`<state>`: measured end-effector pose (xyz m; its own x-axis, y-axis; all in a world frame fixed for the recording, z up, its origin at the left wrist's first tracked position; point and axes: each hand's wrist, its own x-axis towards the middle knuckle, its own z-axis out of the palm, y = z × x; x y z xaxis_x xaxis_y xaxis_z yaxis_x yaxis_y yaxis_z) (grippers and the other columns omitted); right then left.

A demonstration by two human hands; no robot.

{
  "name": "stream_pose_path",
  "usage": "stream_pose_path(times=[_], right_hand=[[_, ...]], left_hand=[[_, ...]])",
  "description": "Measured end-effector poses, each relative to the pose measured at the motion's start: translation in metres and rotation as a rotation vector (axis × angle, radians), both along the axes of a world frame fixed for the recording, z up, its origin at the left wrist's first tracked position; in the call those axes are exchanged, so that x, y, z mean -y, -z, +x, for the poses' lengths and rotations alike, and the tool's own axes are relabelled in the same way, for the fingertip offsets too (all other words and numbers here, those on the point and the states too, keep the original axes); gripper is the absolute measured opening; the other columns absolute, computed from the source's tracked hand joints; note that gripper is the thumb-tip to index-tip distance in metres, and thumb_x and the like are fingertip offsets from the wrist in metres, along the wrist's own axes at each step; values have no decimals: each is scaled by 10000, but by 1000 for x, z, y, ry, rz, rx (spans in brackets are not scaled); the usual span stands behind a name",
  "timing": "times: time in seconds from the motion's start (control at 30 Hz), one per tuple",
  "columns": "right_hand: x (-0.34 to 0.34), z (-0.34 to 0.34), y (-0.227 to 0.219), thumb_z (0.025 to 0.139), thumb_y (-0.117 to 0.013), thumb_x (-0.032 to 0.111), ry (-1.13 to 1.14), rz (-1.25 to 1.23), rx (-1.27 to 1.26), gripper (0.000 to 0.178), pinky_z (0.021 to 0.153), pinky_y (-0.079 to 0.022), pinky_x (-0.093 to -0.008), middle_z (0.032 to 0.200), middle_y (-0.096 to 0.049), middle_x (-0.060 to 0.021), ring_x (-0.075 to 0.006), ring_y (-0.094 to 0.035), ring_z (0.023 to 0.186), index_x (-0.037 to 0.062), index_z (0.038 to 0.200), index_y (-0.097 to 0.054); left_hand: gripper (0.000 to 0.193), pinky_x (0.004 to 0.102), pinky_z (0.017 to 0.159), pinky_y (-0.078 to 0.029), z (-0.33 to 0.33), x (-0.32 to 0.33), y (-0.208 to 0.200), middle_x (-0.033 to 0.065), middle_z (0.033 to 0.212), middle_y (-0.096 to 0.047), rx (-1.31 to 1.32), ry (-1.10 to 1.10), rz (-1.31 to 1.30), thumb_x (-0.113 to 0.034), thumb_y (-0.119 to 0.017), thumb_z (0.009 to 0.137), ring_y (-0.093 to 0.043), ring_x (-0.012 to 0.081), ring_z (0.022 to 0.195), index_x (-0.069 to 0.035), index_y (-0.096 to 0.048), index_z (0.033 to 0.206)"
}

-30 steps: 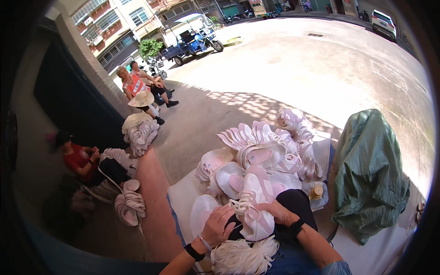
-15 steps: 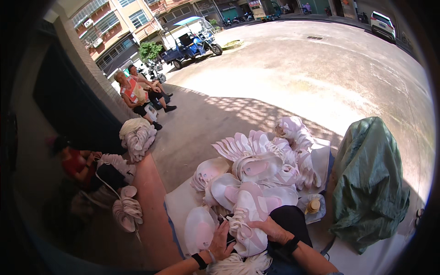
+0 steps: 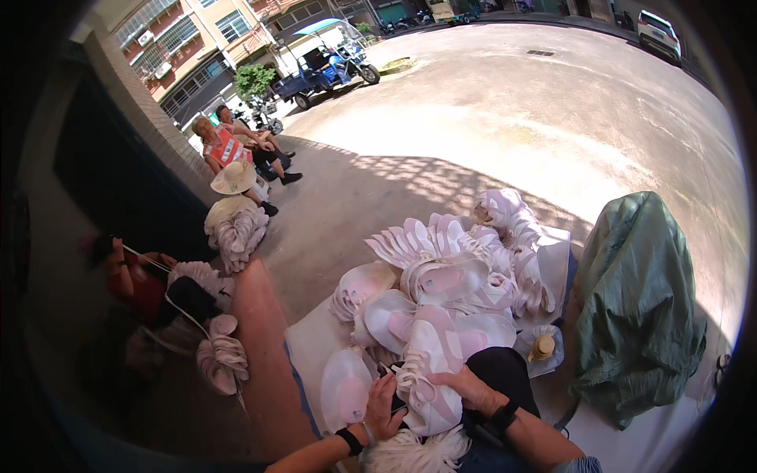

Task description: Lacing shoe uppers and organizing them into bags in an outdoor workshop.

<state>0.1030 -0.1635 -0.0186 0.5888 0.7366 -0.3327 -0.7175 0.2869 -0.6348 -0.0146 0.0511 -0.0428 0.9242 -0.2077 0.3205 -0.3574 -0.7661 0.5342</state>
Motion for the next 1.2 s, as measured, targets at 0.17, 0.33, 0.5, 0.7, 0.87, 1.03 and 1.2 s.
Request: stream_pose_path(times=[0.17,0.33,0.5,0.7,0.87,1.03,1.2], right_hand=[[-1,2,2,810,-700,116,-3,14,-4,541,907,-487,-334,1182,-595,-74,-189,-598,1037,21,1290,-468],[-2,5,-2,816,-694,108,9,11,9,548,919,-476,-329,1195,-588,-74,-189,-586,1056,23,1303,-457],[-4,5,-2,820,-690,97,-15,41,33,562,925,-472,-331,1205,-577,-76,-195,-576,1070,21,1316,-438],[1,-1,2,816,-693,88,-1,38,34,601,956,-454,-347,1236,-553,-72,-204,-553,1110,31,1343,-409],[0,-3,7,815,-697,95,-28,46,69,610,968,-445,-349,1253,-545,-77,-205,-544,1125,34,1348,-409],[-7,10,5,820,-699,107,-70,12,38,592,933,-471,-335,1221,-565,-85,-199,-568,1084,19,1333,-419],[-12,9,6,820,-701,102,-40,12,80,549,904,-486,-322,1182,-590,-79,-186,-587,1042,12,1300,-448]], left_hand=[[700,534,1110,-174,3,1,-2,239,1377,-379,-1,-8,8,-174,-610,781,-302,404,1330,53,-300,1367],[693,534,1107,-179,5,-3,0,237,1371,-386,-22,-7,-12,-171,-613,775,-308,406,1322,52,-309,1357],[698,544,1093,-213,3,-5,0,286,1343,-389,-5,-19,26,-157,-623,762,-335,443,1289,76,-322,1346],[677,523,1114,-168,-3,-2,6,230,1401,-376,-10,-14,-20,-197,-599,801,-289,394,1341,39,-296,1359],[909,646,1070,-99,-14,-9,47,133,1543,-199,-173,-104,-253,-538,-675,762,-62,378,1421,-214,-235,1489],[684,514,1114,-180,6,-10,-2,223,1382,-386,-35,-14,-6,-189,-603,786,-308,395,1324,37,-306,1358],[681,528,1110,-194,3,-12,-2,221,1379,-387,1,-43,8,-168,-603,777,-321,396,1319,39,-310,1356]])
